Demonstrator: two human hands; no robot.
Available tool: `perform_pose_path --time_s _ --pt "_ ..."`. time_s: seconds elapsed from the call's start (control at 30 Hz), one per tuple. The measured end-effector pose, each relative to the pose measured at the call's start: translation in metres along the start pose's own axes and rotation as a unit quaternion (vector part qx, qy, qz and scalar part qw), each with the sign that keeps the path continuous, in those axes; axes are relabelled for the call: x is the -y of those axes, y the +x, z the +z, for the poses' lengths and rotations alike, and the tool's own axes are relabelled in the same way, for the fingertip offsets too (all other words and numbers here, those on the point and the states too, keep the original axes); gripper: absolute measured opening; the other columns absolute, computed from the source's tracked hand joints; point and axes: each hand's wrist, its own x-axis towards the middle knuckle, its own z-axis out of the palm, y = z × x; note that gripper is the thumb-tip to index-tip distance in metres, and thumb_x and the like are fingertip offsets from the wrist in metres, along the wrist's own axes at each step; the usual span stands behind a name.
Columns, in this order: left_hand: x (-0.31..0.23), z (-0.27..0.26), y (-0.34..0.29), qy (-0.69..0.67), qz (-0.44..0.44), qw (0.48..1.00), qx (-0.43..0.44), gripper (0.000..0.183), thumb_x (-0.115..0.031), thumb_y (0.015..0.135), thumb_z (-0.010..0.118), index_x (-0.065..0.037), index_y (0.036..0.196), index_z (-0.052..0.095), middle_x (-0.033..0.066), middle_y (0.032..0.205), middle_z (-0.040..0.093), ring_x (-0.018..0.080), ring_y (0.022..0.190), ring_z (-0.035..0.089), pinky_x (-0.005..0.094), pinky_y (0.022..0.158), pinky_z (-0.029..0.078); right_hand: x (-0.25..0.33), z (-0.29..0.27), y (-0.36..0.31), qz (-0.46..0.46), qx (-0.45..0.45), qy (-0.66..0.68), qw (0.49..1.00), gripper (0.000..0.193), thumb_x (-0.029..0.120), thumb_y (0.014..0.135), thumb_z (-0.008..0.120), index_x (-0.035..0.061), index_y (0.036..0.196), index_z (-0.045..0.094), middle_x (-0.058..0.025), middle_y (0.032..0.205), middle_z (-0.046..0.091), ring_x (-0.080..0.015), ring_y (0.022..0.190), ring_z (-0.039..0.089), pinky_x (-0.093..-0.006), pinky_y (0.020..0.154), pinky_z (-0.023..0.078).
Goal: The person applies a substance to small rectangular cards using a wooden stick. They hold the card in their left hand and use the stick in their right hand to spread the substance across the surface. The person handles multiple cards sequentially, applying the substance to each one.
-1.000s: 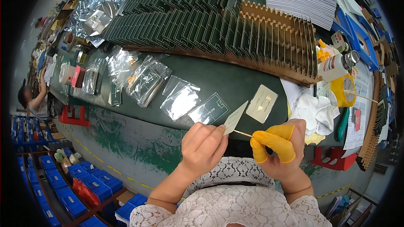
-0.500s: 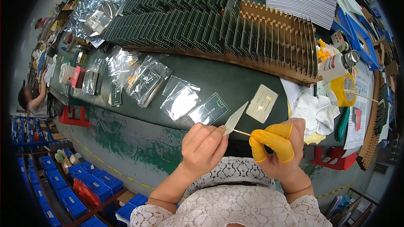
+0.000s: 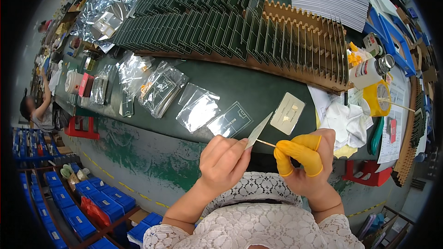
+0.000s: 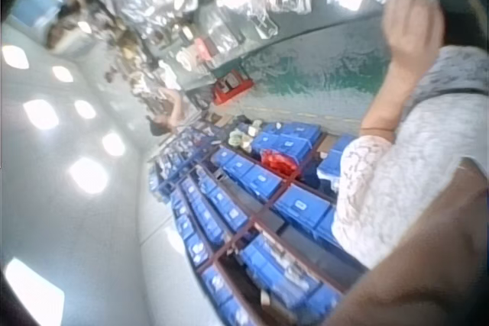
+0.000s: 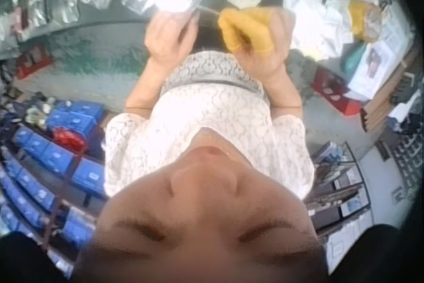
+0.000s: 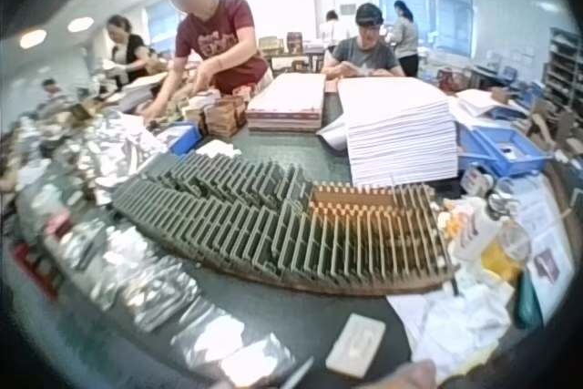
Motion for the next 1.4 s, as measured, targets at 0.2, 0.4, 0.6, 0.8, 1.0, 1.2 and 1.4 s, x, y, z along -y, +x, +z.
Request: perform_pose_path --time_s 0.2,0.4,0.6,0.8,1.0,1.2,1.4 --pt "0.001 0.001 -0.001 -0.008 0.0 1.0 -0.001 0.027 0.012 0.073 0.075 0.001 0.093 0.061 0.0106 0.076 0.063 0.0233 0.059 0.055 0.031 0.053 0.043 0.002 0.0 0.0 -0.001 0.002 0.01 1.0 0.037 0.011 0.07 0.085 0.0117 0.105 0.07 -0.0004 0.09 0.059 -0.0204 0.072 0.052 -0.0349 0.066 0.039" --pt "0.002 0.002 -0.003 -0.011 0.004 1.0 -0.008 0.027 0.012 0.071 0.076 0.004 0.095 0.066 0.0106 0.079 0.065 0.0231 0.06 0.056 0.0316 0.053 0.044 0.0 0.0 0.001 0.001 -0.002 -0.003 1.0 0.037 0.011 0.071 0.085 0.0115 0.105 0.07 -0.0002 0.09 0.059 -0.0201 0.072 0.052 -0.0349 0.066 0.038" --pt "0.002 0.002 -0.003 -0.016 -0.002 1.0 -0.01 0.026 0.011 0.072 0.076 0.004 0.094 0.066 0.0106 0.079 0.065 0.0231 0.06 0.056 0.0314 0.053 0.044 0.001 0.0 0.001 0.0 0.001 -0.003 1.0 0.036 0.011 0.071 0.085 0.0111 0.104 0.069 -0.0003 0.09 0.059 -0.0198 0.071 0.051 -0.0347 0.066 0.038" --pt "0.0 0.001 -0.002 -0.015 -0.009 1.0 -0.004 0.026 0.011 0.072 0.077 0.004 0.094 0.066 0.0103 0.079 0.065 0.0229 0.06 0.057 0.0316 0.053 0.044 0.001 0.003 0.0 -0.001 -0.002 -0.001 1.0 0.036 0.011 0.071 0.085 0.0112 0.103 0.069 -0.0001 0.089 0.059 -0.0201 0.071 0.051 -0.0348 0.066 0.038" --pt "0.001 0.002 -0.002 -0.02 -0.013 1.0 -0.004 0.026 0.012 0.071 0.076 0.003 0.093 0.065 0.0101 0.078 0.064 0.0231 0.06 0.057 0.0317 0.053 0.044 0.004 0.001 0.0 -0.005 0.01 0.009 1.0 0.039 0.012 0.069 0.085 0.0126 0.105 0.07 -0.0001 0.09 0.059 -0.0205 0.072 0.051 -0.0355 0.066 0.039" --pt "-0.002 -0.006 0.008 0.064 -0.029 0.997 0.015 0.023 0.01 0.073 0.076 -0.001 0.089 0.063 0.0102 0.076 0.063 0.025 0.062 0.056 0.033 0.058 0.044 0.004 -0.006 0.0 0.041 0.014 -0.001 0.999 0.036 0.009 0.07 0.085 0.0137 0.103 0.07 -0.0001 0.09 0.059 -0.0221 0.077 0.051 -0.0351 0.068 0.04" --pt "-0.009 -0.015 0.013 0.079 -0.036 0.996 0.003 0.025 0.006 0.072 0.078 -0.001 0.094 0.071 0.0058 0.077 0.063 0.0208 0.062 0.054 0.0306 0.055 0.042 -0.005 -0.008 -0.002 0.073 -0.015 -0.016 0.997 0.034 0.005 0.071 0.083 0.013 0.101 0.07 -0.0012 0.09 0.06 -0.0222 0.075 0.05 -0.0345 0.068 0.038"
